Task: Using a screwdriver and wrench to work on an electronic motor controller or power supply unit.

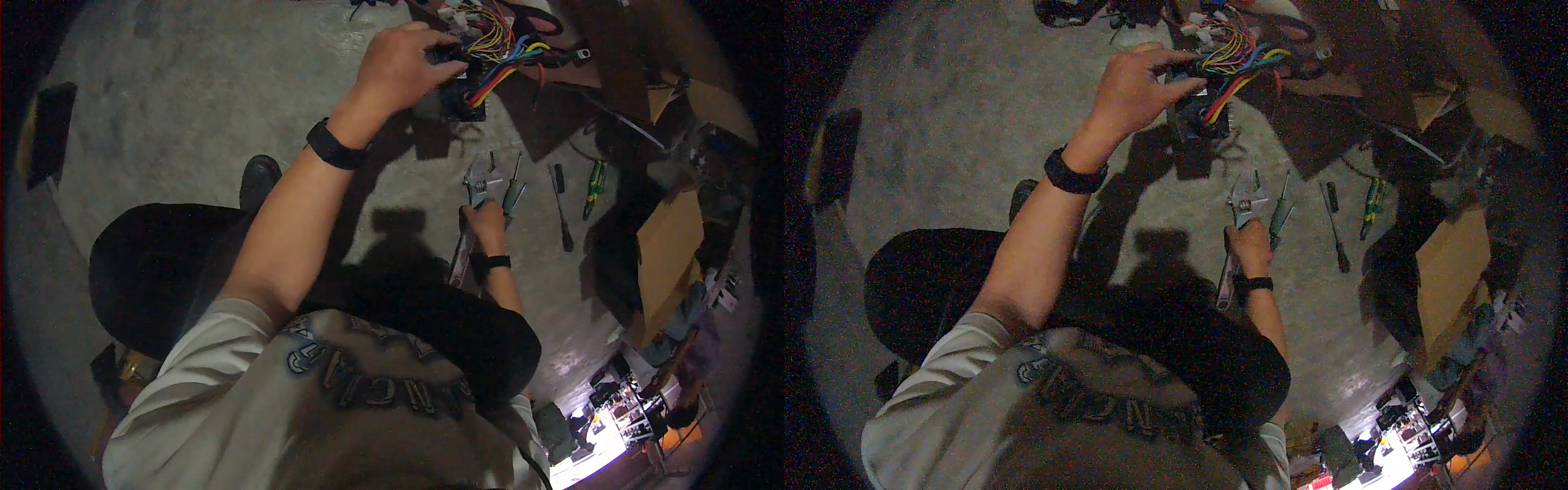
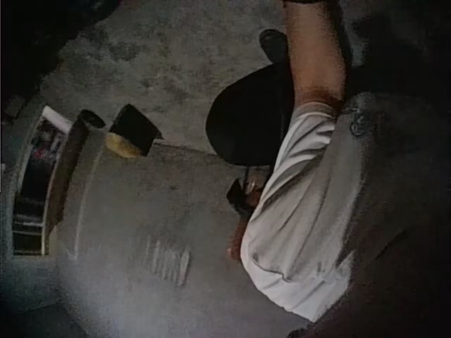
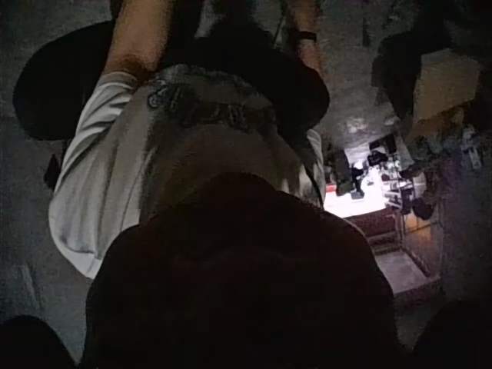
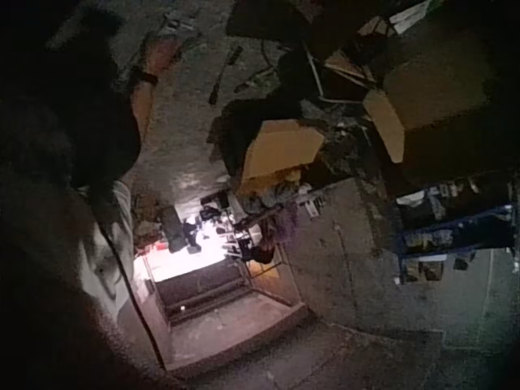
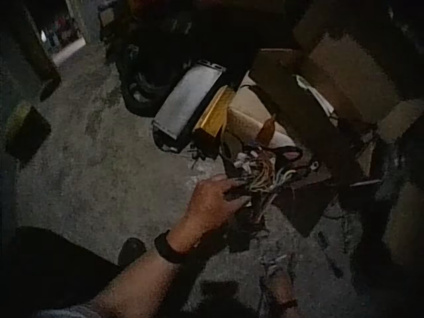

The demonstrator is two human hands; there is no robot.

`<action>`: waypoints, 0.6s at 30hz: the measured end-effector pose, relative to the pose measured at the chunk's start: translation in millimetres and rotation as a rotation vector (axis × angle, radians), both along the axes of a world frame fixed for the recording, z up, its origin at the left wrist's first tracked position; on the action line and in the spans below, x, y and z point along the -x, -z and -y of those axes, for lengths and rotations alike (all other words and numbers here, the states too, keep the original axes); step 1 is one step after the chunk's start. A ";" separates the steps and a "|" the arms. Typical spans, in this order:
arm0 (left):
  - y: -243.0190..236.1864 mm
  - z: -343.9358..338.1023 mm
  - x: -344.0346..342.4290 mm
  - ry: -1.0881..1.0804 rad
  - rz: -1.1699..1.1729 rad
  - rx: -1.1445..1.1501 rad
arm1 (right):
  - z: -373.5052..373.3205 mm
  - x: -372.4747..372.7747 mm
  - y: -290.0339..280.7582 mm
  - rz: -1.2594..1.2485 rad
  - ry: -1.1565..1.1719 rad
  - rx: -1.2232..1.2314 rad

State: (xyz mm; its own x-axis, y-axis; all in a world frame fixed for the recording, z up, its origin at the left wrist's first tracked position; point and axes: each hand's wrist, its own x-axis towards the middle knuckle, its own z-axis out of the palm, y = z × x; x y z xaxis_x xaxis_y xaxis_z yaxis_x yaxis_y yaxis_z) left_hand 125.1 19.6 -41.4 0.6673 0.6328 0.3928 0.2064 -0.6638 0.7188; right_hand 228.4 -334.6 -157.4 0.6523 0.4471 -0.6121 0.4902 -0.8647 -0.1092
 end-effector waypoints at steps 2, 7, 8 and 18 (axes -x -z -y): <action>3.1 -0.9 2.8 -0.008 0.019 0.019 | -5.6 2.2 -3.5 -0.016 0.077 0.028; 4.9 -1.5 -1.1 0.018 0.023 0.058 | -6.5 -2.5 -9.6 -0.034 0.138 0.062; 4.5 -1.5 -2.1 0.015 0.028 0.063 | -1.8 -4.2 -4.9 -0.011 0.126 0.042; 3.7 -13.7 5.2 0.131 -0.039 0.169 | 16.7 -12.4 16.3 -0.180 0.148 -0.035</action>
State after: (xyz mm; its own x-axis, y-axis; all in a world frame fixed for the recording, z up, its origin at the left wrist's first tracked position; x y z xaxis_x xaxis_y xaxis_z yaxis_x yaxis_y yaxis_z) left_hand 119.9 33.3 -45.1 0.7609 0.5942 0.2607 0.1561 -0.5576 0.8153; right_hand 240.7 -351.4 -173.7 0.5940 0.3777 -0.7103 0.3282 -0.9199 -0.2147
